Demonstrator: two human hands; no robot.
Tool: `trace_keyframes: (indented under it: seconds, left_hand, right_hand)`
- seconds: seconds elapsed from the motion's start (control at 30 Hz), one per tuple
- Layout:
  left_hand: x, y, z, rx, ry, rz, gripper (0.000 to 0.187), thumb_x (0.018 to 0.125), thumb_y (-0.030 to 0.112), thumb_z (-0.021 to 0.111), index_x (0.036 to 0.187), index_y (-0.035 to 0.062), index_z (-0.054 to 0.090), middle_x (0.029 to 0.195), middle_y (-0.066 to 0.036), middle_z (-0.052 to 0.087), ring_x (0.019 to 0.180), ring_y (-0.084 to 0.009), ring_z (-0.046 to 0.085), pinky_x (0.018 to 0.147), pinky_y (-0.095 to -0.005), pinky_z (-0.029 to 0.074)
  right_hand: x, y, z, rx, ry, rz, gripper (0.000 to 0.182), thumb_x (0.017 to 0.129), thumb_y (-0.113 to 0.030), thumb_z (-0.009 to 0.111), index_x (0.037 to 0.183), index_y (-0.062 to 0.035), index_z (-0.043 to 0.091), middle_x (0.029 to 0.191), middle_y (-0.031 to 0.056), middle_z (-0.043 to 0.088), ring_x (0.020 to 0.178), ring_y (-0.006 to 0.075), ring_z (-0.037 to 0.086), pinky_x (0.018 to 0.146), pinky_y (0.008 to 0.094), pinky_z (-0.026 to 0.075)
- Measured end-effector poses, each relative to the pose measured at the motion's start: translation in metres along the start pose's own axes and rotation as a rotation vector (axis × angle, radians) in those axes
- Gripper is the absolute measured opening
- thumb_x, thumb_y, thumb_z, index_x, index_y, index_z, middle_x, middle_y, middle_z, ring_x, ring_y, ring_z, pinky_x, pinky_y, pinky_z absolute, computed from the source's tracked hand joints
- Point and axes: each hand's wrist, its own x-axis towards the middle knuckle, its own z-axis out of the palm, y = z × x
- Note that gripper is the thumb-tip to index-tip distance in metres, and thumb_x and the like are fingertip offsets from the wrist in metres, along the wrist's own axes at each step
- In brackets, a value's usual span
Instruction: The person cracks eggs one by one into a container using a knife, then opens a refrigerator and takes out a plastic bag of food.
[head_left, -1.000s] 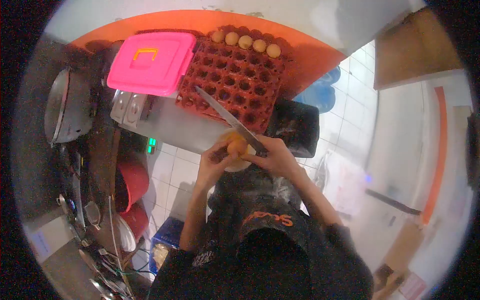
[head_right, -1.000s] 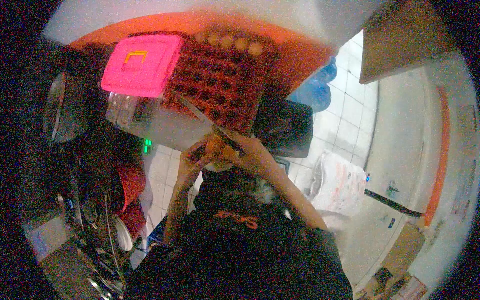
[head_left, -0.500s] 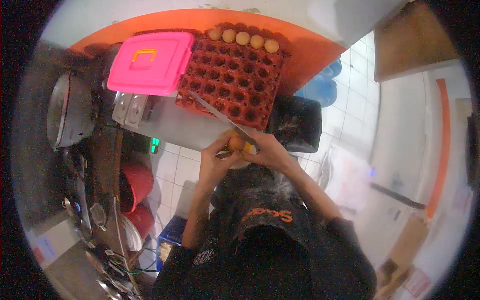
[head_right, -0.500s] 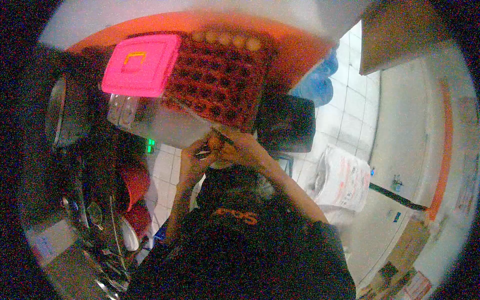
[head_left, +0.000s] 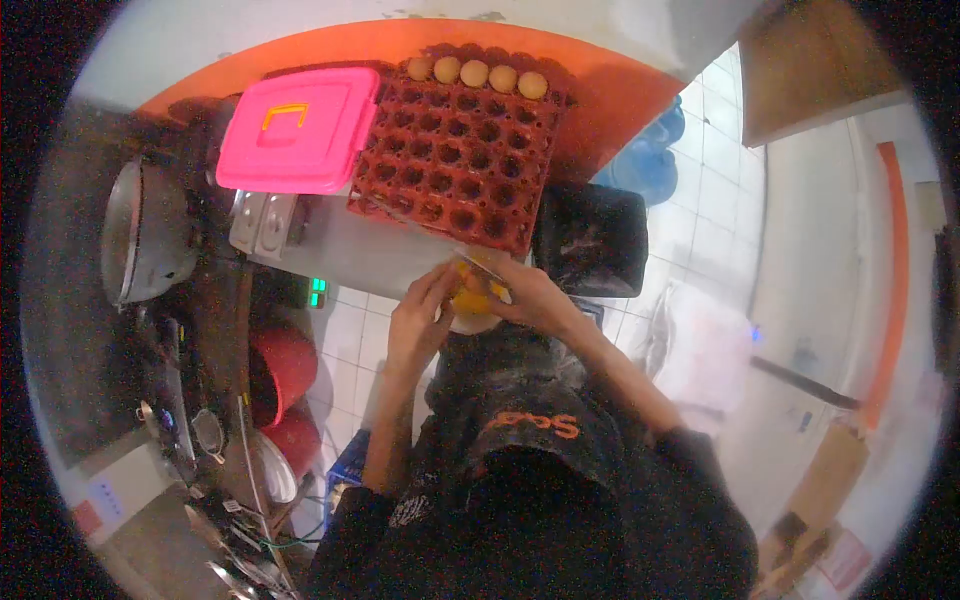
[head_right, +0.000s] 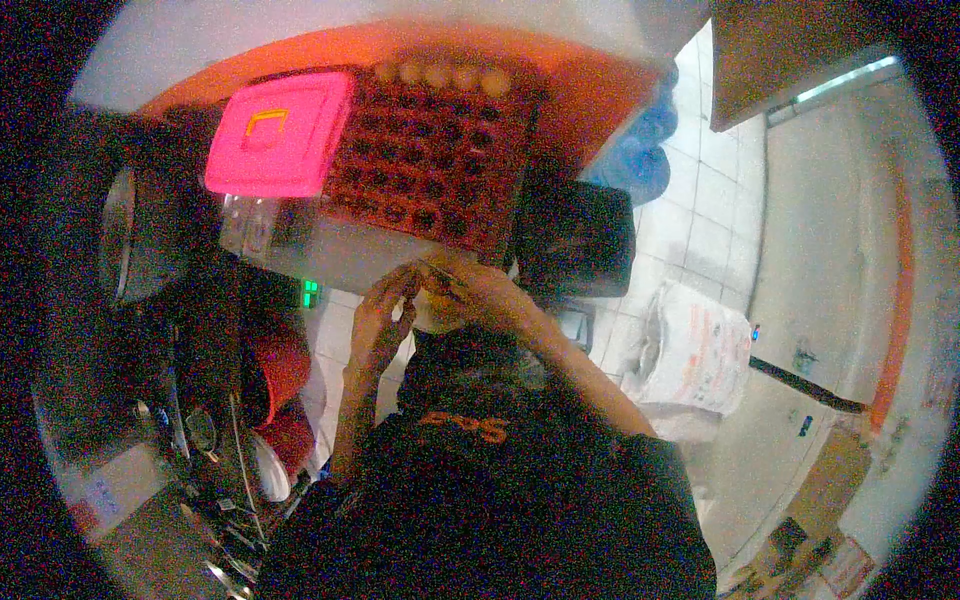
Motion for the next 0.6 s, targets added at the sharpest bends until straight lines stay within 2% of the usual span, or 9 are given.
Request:
trace_keyframes:
  seconds: [0.03, 0.13, 0.2, 0.23, 0.33, 0.4, 0.5, 0.6]
  left_hand:
    - [0.0, 0.003, 0.0, -0.086, 0.007, -0.05, 0.049, 0.081, 0.004, 0.071, 0.129, 0.0102, 0.063, 0.129, -0.013, 0.063, 0.113, -0.0321, 0.064, 0.095, -0.0398, 0.054]
    - [0.005, 0.02, 0.009, -0.34, 0.036, -0.138, 0.041, 0.086, 0.011, 0.069, 0.126, 0.0089, 0.064, 0.129, -0.015, 0.065, 0.114, -0.0341, 0.064, 0.099, -0.0403, 0.051]
    - [0.014, 0.036, 0.021, -0.51, 0.065, -0.122, 0.04, 0.087, 0.015, 0.069, 0.126, 0.0082, 0.064, 0.129, -0.015, 0.065, 0.113, -0.0344, 0.065, 0.099, -0.0408, 0.052]
    - [0.022, 0.038, 0.033, -0.416, -0.009, -0.05, 0.044, 0.086, 0.014, 0.071, 0.129, 0.0083, 0.062, 0.132, -0.015, 0.063, 0.116, -0.0346, 0.063, 0.1, -0.0413, 0.05]
    - [0.053, 0.059, 0.059, -0.261, -0.166, 0.11, 0.057, 0.084, 0.013, 0.075, 0.138, 0.0098, 0.056, 0.143, -0.015, 0.053, 0.126, -0.0353, 0.056, 0.106, -0.0422, 0.046]
    - [0.076, 0.104, 0.043, -0.334, -0.192, 0.152, 0.062, 0.085, 0.016, 0.074, 0.144, 0.0126, 0.052, 0.153, -0.016, 0.043, 0.135, -0.036, 0.048, 0.111, -0.0423, 0.041]
    - [0.094, 0.128, 0.021, -0.333, -0.235, 0.206, 0.066, 0.087, 0.017, 0.072, 0.148, 0.0163, 0.046, 0.161, -0.015, 0.03, 0.143, -0.0366, 0.038, 0.114, -0.042, 0.037]
    - [0.095, 0.125, 0.012, -0.311, -0.156, 0.264, 0.064, 0.088, 0.017, 0.07, 0.147, 0.0126, 0.047, 0.157, -0.017, 0.038, 0.14, -0.0373, 0.042, 0.115, -0.0426, 0.036]
  right_hand:
    - [-0.002, 0.0, 0.001, 0.044, 0.013, 0.035, 0.051, 0.093, -0.03, 0.066, 0.138, -0.0099, 0.053, 0.132, 0.0193, 0.061, 0.12, 0.0408, 0.059, 0.102, 0.046, 0.048]
    - [-0.022, -0.002, -0.007, 0.071, 0.099, 0.144, 0.044, 0.087, -0.015, 0.072, 0.128, -0.004, 0.06, 0.105, 0.0113, 0.07, 0.093, 0.0188, 0.069, 0.083, 0.0329, 0.054]
    - [-0.042, 0.013, -0.011, 0.048, 0.232, 0.147, 0.041, 0.087, -0.013, 0.073, 0.126, -0.0026, 0.062, 0.1, 0.0091, 0.071, 0.087, 0.0132, 0.065, 0.077, 0.03, 0.053]
    - [-0.052, 0.019, -0.016, 0.035, 0.299, 0.149, 0.04, 0.087, -0.013, 0.073, 0.124, -0.0019, 0.062, 0.098, 0.008, 0.071, 0.084, 0.0105, 0.064, 0.074, 0.0285, 0.052]
    - [-0.081, 0.015, -0.049, 0.009, 0.429, 0.322, 0.04, 0.087, -0.012, 0.075, 0.123, -0.0004, 0.062, 0.099, 0.0068, 0.072, 0.079, 0.0094, 0.062, 0.07, 0.0274, 0.051]
    - [-0.1, 0.008, -0.069, -0.109, 0.587, 0.32, 0.039, 0.088, -0.013, 0.076, 0.122, -0.0015, 0.063, 0.097, 0.0062, 0.072, 0.076, 0.009, 0.061, 0.066, 0.0269, 0.049]
    - [-0.136, 0.003, -0.082, -0.211, 0.783, 0.411, 0.037, 0.088, -0.014, 0.077, 0.121, -0.003, 0.064, 0.093, 0.0055, 0.071, 0.071, 0.0097, 0.057, 0.063, 0.027, 0.047]
    - [-0.173, -0.012, -0.067, -0.258, 0.923, 0.505, 0.032, 0.089, -0.015, 0.075, 0.117, -0.0026, 0.065, 0.088, 0.0063, 0.069, 0.068, 0.0121, 0.055, 0.061, 0.0295, 0.046]
